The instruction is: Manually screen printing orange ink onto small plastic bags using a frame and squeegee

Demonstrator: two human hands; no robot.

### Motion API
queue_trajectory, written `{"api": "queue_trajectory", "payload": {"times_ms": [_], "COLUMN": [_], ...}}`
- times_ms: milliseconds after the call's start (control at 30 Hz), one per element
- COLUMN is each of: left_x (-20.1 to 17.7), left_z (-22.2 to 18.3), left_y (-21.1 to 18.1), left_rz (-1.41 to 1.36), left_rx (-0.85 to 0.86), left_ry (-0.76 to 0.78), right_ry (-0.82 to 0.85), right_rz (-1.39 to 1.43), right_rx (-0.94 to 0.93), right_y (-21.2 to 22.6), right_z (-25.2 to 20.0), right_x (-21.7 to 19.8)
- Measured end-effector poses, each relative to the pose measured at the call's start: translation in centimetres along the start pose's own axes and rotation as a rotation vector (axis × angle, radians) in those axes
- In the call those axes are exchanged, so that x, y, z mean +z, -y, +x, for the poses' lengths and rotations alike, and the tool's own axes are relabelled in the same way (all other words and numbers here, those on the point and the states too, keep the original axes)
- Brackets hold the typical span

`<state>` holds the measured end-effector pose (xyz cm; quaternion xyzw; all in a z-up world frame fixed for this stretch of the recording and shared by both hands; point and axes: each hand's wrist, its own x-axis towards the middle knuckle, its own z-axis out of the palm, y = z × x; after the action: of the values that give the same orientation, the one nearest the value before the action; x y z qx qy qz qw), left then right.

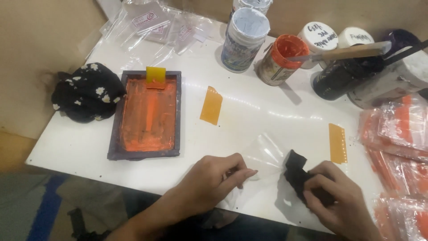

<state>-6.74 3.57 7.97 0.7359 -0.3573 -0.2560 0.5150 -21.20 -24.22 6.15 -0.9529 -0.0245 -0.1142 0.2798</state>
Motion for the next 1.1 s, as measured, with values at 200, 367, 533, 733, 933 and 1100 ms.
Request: {"api": "queue_trajectory", "payload": {"times_ms": [200, 367, 533, 733, 933, 1100], "left_x": [-2.7, -3.5, -2.3, -2.5, -1.6, -0.4], "left_z": [2.1, 1.8, -0.2, -1.0, 0.3, 3.0], "left_y": [-2.0, -0.9, 3.0, 2.3, -3.1, -8.2], "left_rz": [-0.507, -0.254, 0.107, 0.104, -0.059, 0.077], "left_rx": [-0.577, -0.728, -0.638, -0.440, 0.209, 0.465], "left_ry": [-0.031, -0.148, -0.066, -0.139, 0.111, 0.279], "right_ry": [-0.138, -0.255, -0.314, -0.043, 0.487, 0.465], "right_rz": [0.301, 0.261, -0.023, -0.157, 0.298, 0.538], "right_rx": [0.195, 0.244, -0.133, 0.027, 0.138, 0.188], "right_y": [4.1, 6.2, 7.4, 5.1, 2.6, 3.8], "right_z": [-0.3, 0.8, 3.4, 5.0, 6.0, 2.0], "right_x": [-4.5, 0.3, 2.2, 0.6, 0.1, -3.5]}}
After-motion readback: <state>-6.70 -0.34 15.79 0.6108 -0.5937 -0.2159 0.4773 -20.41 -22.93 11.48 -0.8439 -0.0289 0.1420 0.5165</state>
